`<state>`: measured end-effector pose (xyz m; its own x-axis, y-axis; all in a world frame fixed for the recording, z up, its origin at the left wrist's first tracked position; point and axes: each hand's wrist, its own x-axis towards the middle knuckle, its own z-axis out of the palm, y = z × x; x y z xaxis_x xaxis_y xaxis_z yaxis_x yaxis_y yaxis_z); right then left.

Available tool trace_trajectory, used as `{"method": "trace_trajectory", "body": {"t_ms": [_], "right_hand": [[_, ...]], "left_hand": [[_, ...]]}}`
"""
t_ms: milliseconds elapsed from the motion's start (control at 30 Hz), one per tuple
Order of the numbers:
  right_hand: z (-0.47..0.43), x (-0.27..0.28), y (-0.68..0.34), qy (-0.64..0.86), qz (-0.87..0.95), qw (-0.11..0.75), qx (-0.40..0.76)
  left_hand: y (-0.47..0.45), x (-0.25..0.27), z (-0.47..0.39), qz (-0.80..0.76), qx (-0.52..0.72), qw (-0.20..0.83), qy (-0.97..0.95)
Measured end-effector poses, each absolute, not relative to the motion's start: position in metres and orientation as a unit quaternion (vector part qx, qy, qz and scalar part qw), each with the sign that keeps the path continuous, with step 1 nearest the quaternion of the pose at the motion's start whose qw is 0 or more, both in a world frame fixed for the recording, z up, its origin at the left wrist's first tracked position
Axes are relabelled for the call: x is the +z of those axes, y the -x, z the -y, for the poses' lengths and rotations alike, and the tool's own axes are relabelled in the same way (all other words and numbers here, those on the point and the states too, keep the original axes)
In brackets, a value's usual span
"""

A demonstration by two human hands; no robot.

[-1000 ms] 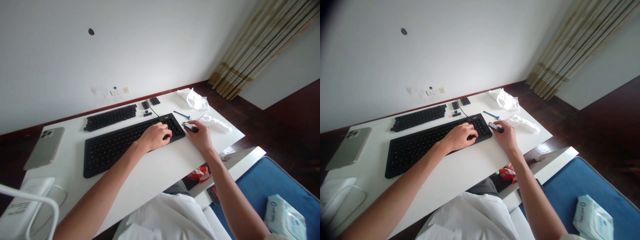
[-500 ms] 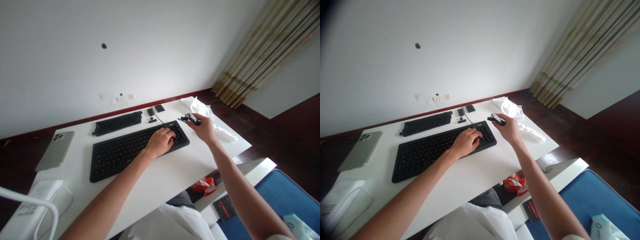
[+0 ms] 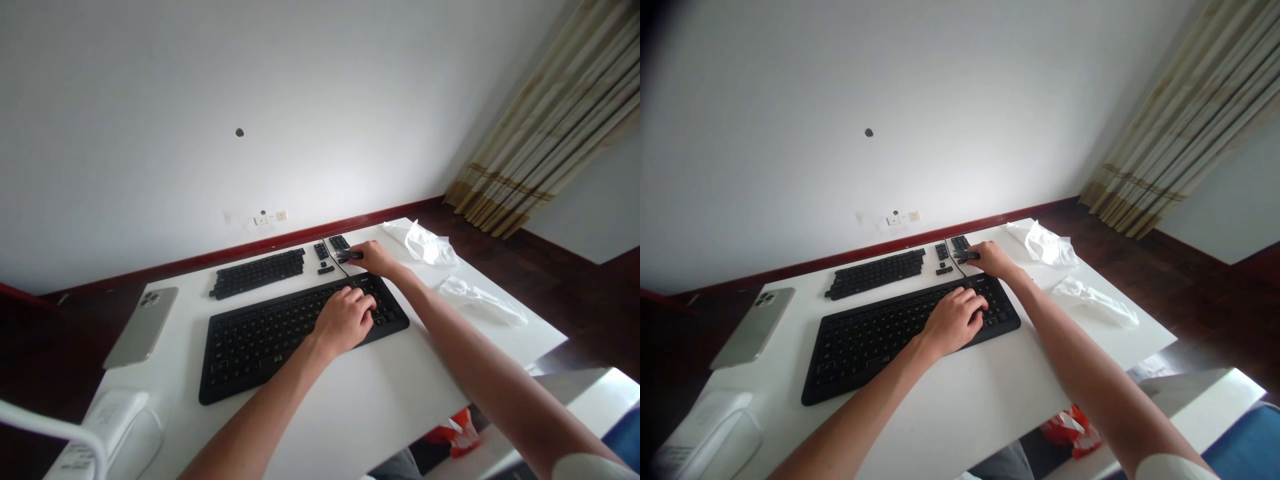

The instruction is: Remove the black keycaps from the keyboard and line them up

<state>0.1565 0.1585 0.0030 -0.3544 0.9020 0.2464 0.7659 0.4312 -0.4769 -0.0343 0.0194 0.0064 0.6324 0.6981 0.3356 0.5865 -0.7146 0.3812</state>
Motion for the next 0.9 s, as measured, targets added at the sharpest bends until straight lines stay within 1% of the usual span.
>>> {"method": "trace_trajectory", "body": {"t_ms": [233, 600, 900], "right_hand": [[-0.159, -0.008, -0.154, 0.49, 0.812, 0.297, 0.113], [-0.156, -0.003, -0.148, 0.522, 0.802, 0.277, 0.088], [-0.158, -0.003, -0.146, 0.524, 0.797, 0.288, 0.086]], "left_hand": [[0.033, 0.007, -0.019, -0.367, 0.232, 0.133, -0.891], [0.033, 0.005, -0.019, -0.369, 0.239, 0.129, -0.889], [0.032, 0.006, -0.018, -0.369, 0.238, 0.131, -0.889]]}}
